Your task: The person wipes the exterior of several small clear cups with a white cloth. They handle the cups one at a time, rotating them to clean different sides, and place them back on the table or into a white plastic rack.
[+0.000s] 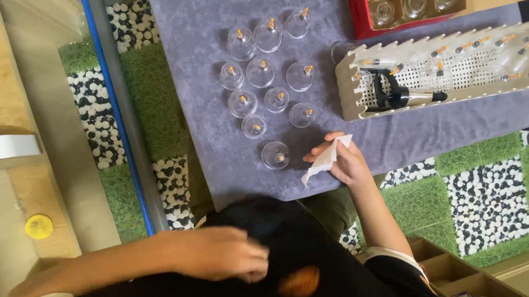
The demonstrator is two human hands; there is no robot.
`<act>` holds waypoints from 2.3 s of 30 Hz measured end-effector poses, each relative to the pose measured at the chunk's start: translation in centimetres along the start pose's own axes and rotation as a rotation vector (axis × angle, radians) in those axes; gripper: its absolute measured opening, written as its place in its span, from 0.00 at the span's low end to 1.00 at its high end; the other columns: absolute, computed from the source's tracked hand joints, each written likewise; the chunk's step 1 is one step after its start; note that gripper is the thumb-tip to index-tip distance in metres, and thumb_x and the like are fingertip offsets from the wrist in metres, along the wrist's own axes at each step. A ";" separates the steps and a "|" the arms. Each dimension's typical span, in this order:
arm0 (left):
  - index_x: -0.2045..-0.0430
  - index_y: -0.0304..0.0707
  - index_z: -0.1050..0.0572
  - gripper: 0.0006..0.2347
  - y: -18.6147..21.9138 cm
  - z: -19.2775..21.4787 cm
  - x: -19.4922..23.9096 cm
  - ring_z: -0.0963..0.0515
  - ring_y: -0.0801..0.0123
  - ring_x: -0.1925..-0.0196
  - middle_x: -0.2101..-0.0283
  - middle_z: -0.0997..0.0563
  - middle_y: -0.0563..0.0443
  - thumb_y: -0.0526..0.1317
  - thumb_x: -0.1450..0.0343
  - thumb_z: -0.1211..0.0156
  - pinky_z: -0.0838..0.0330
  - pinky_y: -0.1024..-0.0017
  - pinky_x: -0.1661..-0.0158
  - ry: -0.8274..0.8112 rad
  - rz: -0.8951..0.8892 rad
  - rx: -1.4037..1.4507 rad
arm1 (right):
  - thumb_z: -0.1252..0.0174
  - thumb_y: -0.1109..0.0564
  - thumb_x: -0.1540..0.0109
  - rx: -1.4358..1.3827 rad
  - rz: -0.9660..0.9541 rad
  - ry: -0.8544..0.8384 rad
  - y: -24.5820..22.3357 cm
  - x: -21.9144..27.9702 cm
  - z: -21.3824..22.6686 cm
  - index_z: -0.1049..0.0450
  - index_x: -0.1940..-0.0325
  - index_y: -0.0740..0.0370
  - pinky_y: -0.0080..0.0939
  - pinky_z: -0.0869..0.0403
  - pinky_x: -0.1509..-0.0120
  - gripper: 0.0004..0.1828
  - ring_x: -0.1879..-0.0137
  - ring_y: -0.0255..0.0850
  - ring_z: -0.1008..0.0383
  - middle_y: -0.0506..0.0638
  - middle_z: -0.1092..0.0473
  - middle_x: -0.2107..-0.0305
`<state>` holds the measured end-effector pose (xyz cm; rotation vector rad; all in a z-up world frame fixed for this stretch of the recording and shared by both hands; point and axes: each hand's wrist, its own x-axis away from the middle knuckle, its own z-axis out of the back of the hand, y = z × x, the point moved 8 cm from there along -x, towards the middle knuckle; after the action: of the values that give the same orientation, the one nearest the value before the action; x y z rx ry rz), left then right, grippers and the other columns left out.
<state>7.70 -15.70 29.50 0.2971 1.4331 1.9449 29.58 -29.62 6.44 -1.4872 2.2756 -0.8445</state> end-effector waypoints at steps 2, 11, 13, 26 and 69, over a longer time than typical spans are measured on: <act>0.61 0.40 0.30 0.11 -1.0 -1.0 0.5 0.24 0.63 0.67 0.64 0.27 0.48 0.22 0.29 0.53 0.27 0.60 0.59 -0.166 0.152 -0.153 | 0.52 0.51 0.26 0.015 -0.008 0.025 0.0 0.1 -0.1 0.32 0.39 0.60 0.75 0.30 0.35 0.14 0.44 0.73 0.26 0.68 0.25 0.52; 0.64 0.37 0.30 0.07 0.3 -0.1 0.2 0.25 0.60 0.65 0.64 0.26 0.47 0.26 0.24 0.56 0.28 0.65 0.64 0.204 -0.041 -0.162 | 0.52 0.51 0.26 -0.001 -0.012 0.011 0.0 0.1 -0.3 0.32 0.39 0.60 0.74 0.29 0.36 0.15 0.44 0.71 0.25 0.69 0.25 0.52; 0.76 0.40 0.32 0.15 0.5 4.1 1.4 0.28 0.63 0.73 0.74 0.28 0.51 0.42 0.22 0.67 0.32 0.64 0.64 0.402 0.122 -0.235 | 0.53 0.51 0.25 -0.003 -0.002 -0.003 0.1 0.1 -0.4 0.32 0.39 0.60 0.76 0.30 0.34 0.15 0.44 0.70 0.25 0.69 0.25 0.51; 0.61 0.41 0.30 0.11 -3.2 -1.3 0.9 0.24 0.53 0.61 0.60 0.26 0.44 0.30 0.35 0.45 0.29 0.58 0.61 0.334 0.210 -0.135 | 0.50 0.51 0.27 0.000 0.016 0.049 0.2 0.0 0.1 0.33 0.40 0.60 0.76 0.31 0.36 0.14 0.45 0.73 0.25 0.70 0.25 0.53; 0.60 0.41 0.26 0.05 -1.7 -3.6 1.3 0.23 0.56 0.73 0.73 0.26 0.52 0.34 0.26 0.49 0.31 0.60 0.72 0.217 -0.145 -0.036 | 0.60 0.49 0.27 0.008 0.089 0.077 0.8 0.0 1.7 0.39 0.37 0.51 0.69 0.24 0.40 0.15 0.45 0.71 0.24 0.71 0.26 0.48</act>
<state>5.41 -17.28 26.38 -0.0353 1.5088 1.9274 29.84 -29.94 4.62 -1.3614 2.3709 -0.8991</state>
